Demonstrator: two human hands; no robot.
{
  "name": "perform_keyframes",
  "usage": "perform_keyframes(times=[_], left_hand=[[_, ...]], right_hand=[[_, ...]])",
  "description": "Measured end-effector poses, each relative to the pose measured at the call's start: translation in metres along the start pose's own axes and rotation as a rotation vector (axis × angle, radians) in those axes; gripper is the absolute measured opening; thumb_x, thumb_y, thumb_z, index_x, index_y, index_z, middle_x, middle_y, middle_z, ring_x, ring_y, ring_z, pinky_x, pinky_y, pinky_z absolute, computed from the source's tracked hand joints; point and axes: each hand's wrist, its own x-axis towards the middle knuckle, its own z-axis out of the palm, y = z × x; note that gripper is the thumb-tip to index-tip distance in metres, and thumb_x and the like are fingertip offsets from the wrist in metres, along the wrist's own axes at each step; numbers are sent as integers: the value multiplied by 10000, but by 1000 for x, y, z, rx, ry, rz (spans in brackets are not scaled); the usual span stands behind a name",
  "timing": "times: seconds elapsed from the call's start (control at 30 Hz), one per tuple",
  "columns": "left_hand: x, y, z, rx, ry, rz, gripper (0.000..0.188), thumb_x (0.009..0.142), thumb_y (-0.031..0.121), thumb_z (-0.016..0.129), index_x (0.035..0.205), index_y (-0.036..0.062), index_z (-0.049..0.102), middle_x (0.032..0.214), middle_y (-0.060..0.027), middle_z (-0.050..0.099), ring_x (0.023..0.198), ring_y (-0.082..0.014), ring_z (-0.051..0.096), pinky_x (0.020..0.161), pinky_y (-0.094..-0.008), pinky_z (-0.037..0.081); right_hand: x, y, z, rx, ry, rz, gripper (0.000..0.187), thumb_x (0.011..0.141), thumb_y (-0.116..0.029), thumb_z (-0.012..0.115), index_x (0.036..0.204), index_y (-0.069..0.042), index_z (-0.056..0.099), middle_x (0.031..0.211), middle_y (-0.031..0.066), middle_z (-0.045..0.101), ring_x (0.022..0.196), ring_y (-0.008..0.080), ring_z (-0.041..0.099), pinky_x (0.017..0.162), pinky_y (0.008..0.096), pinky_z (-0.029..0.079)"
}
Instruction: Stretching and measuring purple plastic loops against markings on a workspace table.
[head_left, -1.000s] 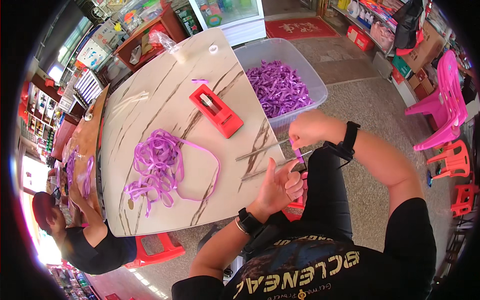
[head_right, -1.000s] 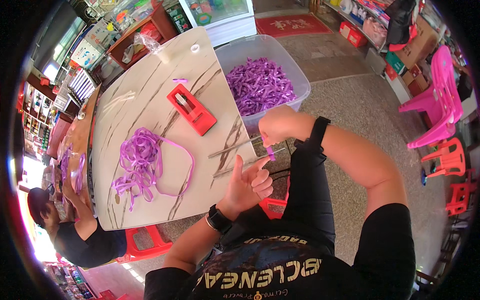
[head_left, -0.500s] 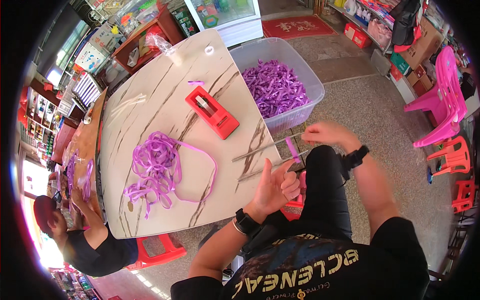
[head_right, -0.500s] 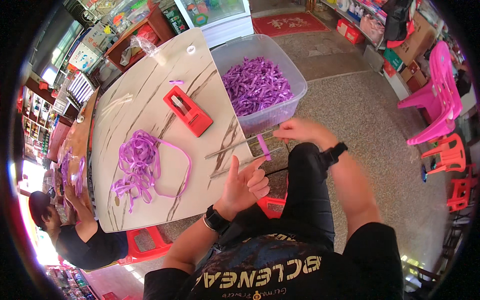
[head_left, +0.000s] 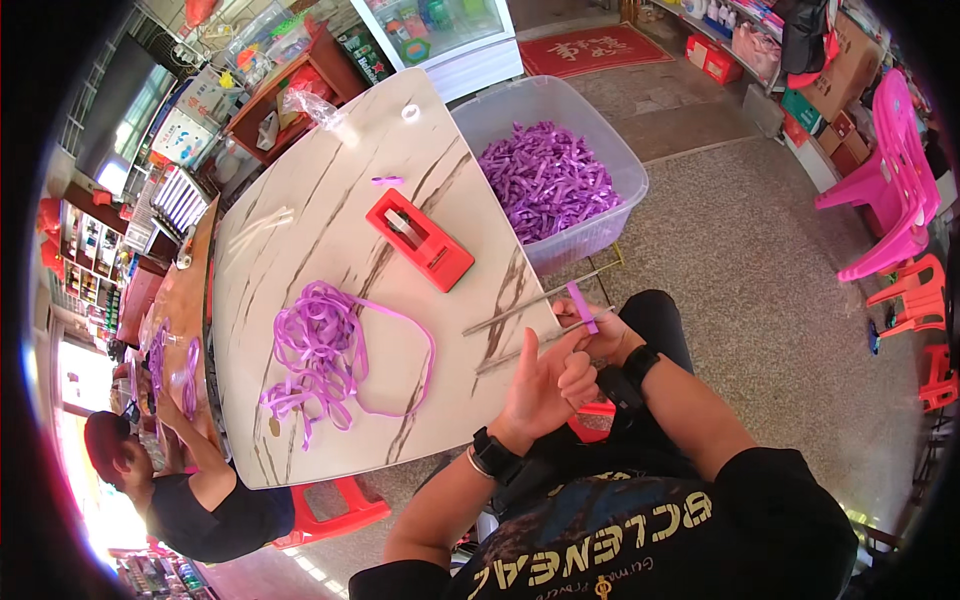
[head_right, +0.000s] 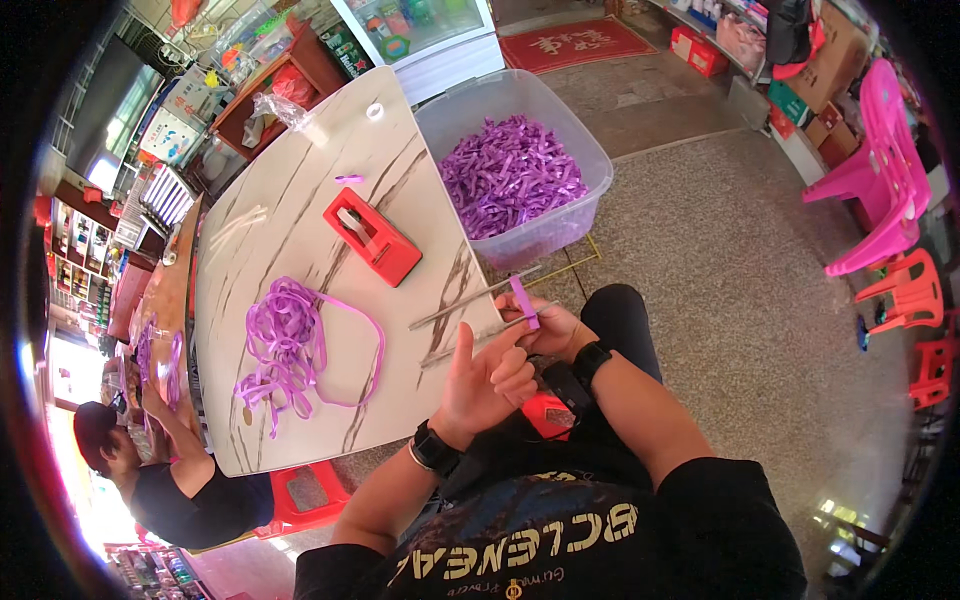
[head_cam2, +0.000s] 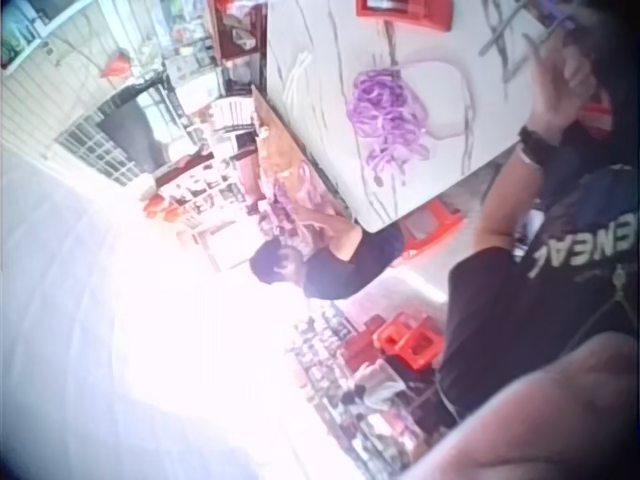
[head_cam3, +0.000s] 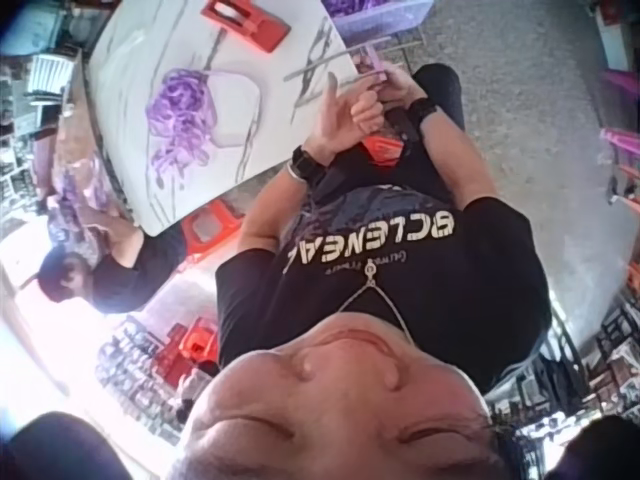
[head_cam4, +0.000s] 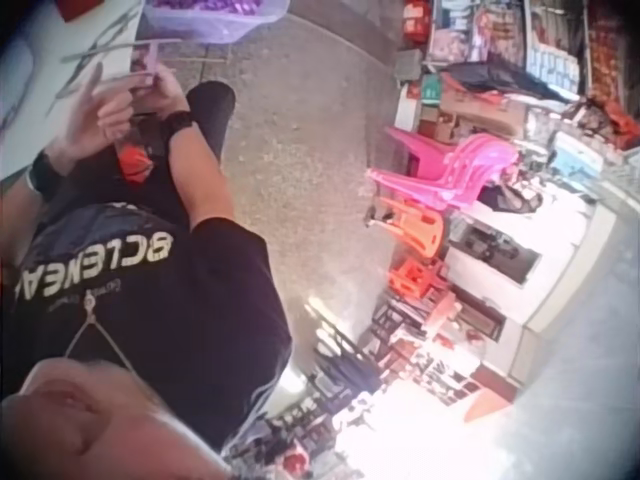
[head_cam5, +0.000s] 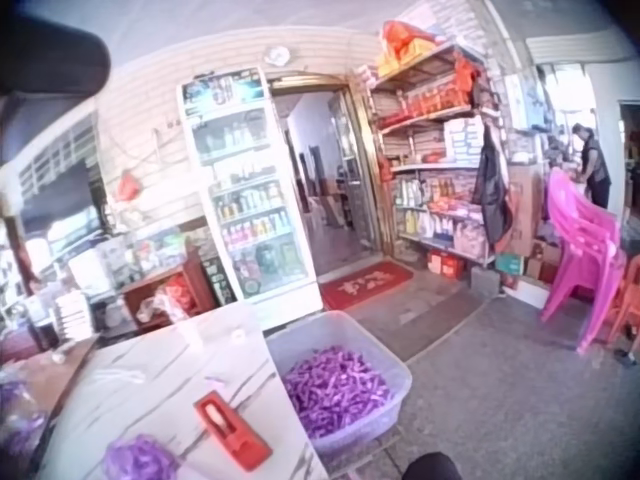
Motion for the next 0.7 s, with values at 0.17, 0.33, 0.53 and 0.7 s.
perform_keyframes(times=[0.17,0.33,0.53,0.7], left_hand=[[-1,0,0,-12,7,-1,699,858,600,244,1266,42,351,573,34,268,545,-93,294,557,-234,279],[-1,0,-3,-11,4,-3,687,858,601,242,1265,61,363,575,34,261,548,-93,290,559,-237,280],[-2,0,-2,-9,5,-4,689,859,598,244,1294,67,305,594,21,245,553,-102,275,554,-234,269],[-2,0,-3,-29,-11,4,670,869,584,238,1286,68,332,594,23,237,552,-103,271,552,-238,270]], right_hand=[[-3,-1,2,-10,119,8,134,863,-222,511,910,-96,516,727,-40,478,534,33,423,443,144,294],[-8,-13,6,-119,351,32,108,829,-194,556,832,-87,547,684,-41,491,503,22,404,431,137,287],[-22,-49,25,-302,371,182,98,799,-187,582,790,-89,578,627,-65,471,464,3,353,385,131,234],[-26,-63,54,-582,567,202,155,793,-223,589,809,-68,598,619,-78,442,453,-2,304,369,122,190]])
